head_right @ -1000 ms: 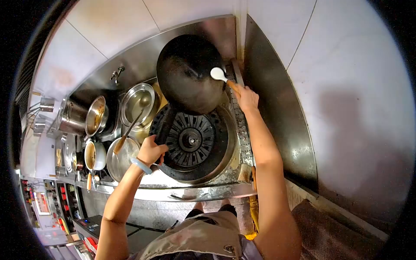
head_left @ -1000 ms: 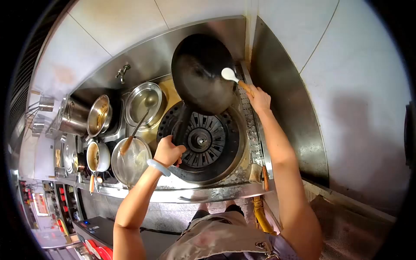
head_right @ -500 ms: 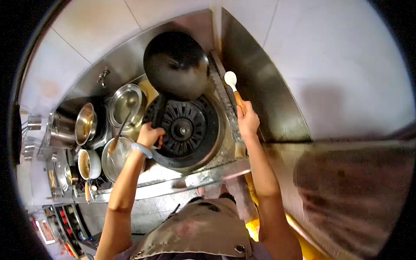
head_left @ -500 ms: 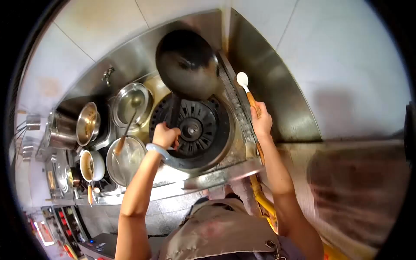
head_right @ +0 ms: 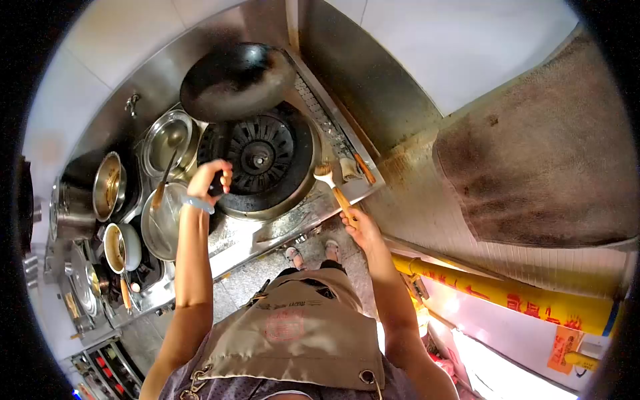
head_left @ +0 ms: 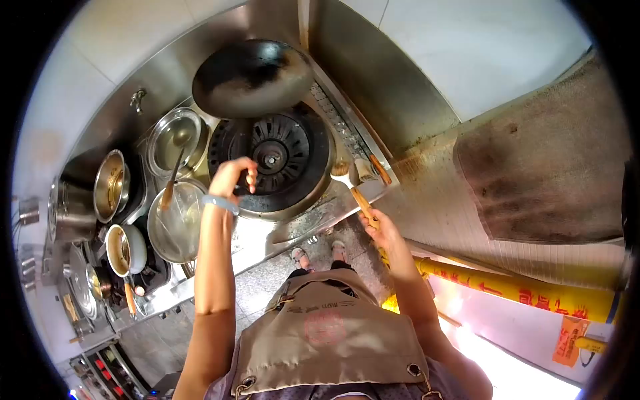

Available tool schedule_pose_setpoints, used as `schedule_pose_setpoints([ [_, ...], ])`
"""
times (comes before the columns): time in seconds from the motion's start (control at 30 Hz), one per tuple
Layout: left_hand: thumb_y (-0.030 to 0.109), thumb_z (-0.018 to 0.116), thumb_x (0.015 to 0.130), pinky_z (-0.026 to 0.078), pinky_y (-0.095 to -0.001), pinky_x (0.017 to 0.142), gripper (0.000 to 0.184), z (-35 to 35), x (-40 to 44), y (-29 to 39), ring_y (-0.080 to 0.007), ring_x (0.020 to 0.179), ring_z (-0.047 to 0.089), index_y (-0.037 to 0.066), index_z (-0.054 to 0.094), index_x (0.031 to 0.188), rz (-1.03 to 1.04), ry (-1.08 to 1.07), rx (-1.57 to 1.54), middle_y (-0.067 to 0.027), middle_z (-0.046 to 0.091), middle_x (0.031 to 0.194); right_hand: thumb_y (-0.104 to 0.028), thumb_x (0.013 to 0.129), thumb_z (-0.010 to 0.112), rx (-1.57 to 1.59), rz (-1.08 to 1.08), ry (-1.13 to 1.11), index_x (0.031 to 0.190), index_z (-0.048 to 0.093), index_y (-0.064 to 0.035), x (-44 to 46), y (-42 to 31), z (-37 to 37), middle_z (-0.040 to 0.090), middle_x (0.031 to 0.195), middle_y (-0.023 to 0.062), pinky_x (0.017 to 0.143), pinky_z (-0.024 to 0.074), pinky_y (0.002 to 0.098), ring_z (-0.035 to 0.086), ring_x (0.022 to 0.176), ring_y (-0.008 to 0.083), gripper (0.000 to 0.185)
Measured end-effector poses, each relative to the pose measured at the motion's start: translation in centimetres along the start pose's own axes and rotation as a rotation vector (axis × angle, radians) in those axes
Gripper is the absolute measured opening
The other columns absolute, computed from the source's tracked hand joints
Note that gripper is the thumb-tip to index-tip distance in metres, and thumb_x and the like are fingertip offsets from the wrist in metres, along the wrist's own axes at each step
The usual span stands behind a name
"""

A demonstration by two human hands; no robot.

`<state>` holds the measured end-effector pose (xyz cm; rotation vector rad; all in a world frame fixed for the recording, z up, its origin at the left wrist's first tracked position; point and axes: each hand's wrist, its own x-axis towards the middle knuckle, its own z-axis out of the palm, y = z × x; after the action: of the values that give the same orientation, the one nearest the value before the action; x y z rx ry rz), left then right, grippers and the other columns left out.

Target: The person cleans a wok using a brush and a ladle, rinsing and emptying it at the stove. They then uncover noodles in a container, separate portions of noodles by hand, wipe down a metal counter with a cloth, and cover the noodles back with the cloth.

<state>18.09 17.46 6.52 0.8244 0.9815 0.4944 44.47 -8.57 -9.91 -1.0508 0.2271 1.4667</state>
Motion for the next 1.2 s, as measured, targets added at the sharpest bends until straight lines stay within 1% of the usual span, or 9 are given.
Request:
schedule_pose_setpoints([
  [0.07, 0.007, 0.055, 0.073, 0.04, -0.0268, 0.04, 0.01, 0.3, -3.8, -1.9, -0.0141, 0.043, 0.047, 0.0, 0.054, 0.066, 0.026, 0.024, -0.024, -0.0065, 0.05, 0.056, -0.016, 0.083, 0.059, -0.305, -0.149, 0.112, 0.105, 0.055, -0.003, 0.4, -1.1, -0.8, 0.061, 0.082, 0.0074, 0.051, 0.0379, 0.0205, 0.054, 0.067, 0.0126, 0.026],
  [0.37, 0.003, 0.055, 0.071, 0.043, -0.0265, 0.037, 0.007, 7.7, -14.8, -13.6, -0.0137, 0.041, 0.048, -0.002, 0.053, 0.068, -0.067, 0.136, -0.249, -0.0069, 0.051, 0.056, -0.028, 0.081, 0.066, -0.174, 0.007, -0.01, 0.109, 0.054, -0.0061, 2.5, -3.0, -5.0, 0.061, 0.09, 0.0084, 0.065, 0.0488, 0.0293, 0.059, 0.073, 0.0165, 0.038],
  [0.43, 0.003, 0.055, 0.072, 0.044, -0.0267, 0.037, 0.006, 8.6, -16.0, -14.7, -0.014, 0.041, 0.048, -0.002, 0.053, 0.07, -0.059, 0.13, -0.278, -0.0074, 0.051, 0.056, -0.033, 0.08, 0.066, -0.288, -0.069, 0.429, 0.112, 0.052, -0.0026, -1.4, -3.2, -2.7, 0.06, 0.096, 0.0108, 0.07, 0.0509, 0.0312, 0.06, 0.08, 0.0182, 0.046],
  [0.47, 0.003, 0.054, 0.073, 0.045, -0.0274, 0.037, 0.006, 10.2, -17.7, -16.8, -0.0141, 0.042, 0.049, -0.002, 0.052, 0.07, -0.045, 0.192, -0.256, -0.007, 0.051, 0.056, -0.04, 0.077, 0.067, -0.625, -0.192, 0.511, 0.118, 0.049, -0.0036, -5.2, -2.7, -1.7, 0.059, 0.093, 0.0104, 0.075, 0.0516, 0.0322, 0.06, 0.083, 0.0192, 0.058],
  [0.5, 0.003, 0.054, 0.073, 0.045, -0.0279, 0.037, 0.007, 10.4, -17.7, -17.0, -0.0145, 0.042, 0.05, -0.002, 0.052, 0.07, -0.029, 0.186, -0.249, -0.0074, 0.052, 0.056, -0.04, 0.077, 0.067, -0.624, -0.193, 0.509, 0.118, 0.049, -0.0036, -6.0, -2.1, -2.6, 0.059, 0.093, 0.0104, 0.075, 0.0516, 0.0322, 0.06, 0.083, 0.0192, 0.058],
  [0.67, 0.002, 0.054, 0.076, 0.046, -0.0286, 0.038, 0.007, 15.1, -20.0, -23.6, -0.0153, 0.044, 0.051, -0.001, 0.048, 0.078, -0.01, 0.281, -0.401, -0.0071, 0.051, 0.059, -0.033, 0.089, 0.055, -0.893, 0.005, -0.219, 0.112, 0.052, -0.0023, -10.4, 0.6, -3.4, 0.061, 0.091, 0.0084, 0.064, 0.0505, 0.0259, 0.061, 0.076, 0.0146, 0.038],
  [0.87, 0.022, 0.058, 0.086, 0.051, -0.0295, 0.053, 0.029, 18.4, -17.9, -28.4, -0.0149, 0.061, 0.057, 0.002, 0.042, 0.099, 0.029, 0.089, -0.318, -0.0066, 0.055, 0.076, -0.046, 0.091, 0.043, -0.744, 0.379, -0.469, 0.126, 0.043, -0.005, -14.5, 1.1, -2.0, 0.057, 0.103, 0.0074, 0.063, 0.0508, 0.0271, 0.059, 0.079, 0.0157, 0.054],
  [0.97, 0.029, 0.061, 0.086, 0.052, -0.0292, 0.059, 0.043, 18.4, -14.9, -32.0, -0.0139, 0.083, 0.056, 0.005, 0.033, 0.109, 0.033, -0.037, -0.071, -0.0063, 0.051, 0.09, -0.045, 0.093, 0.039, -0.972, 0.246, -0.3, 0.133, 0.034, -0.0069, -16.3, 0.8, -1.2, 0.054, 0.107, 0.0079, 0.061, 0.0536, 0.0283, 0.058, 0.077, 0.0173, 0.056],
  [1.2, 0.036, 0.061, 0.084, 0.05, -0.0266, 0.049, 0.053, 20.8, -11.5, -36.5, -0.014, 0.071, 0.057, 0.009, 0.027, 0.114, -0.026, -0.02, 0.024, -0.0075, 0.05, 0.093, -0.042, 0.094, 0.038, -1.058, 0.144, -0.298, 0.134, 0.035, -0.0076, -16.2, -0.1, -3.8, 0.051, 0.112, 0.01, 0.061, 0.0548, 0.0273, 0.061, 0.073, 0.017, 0.053],
])
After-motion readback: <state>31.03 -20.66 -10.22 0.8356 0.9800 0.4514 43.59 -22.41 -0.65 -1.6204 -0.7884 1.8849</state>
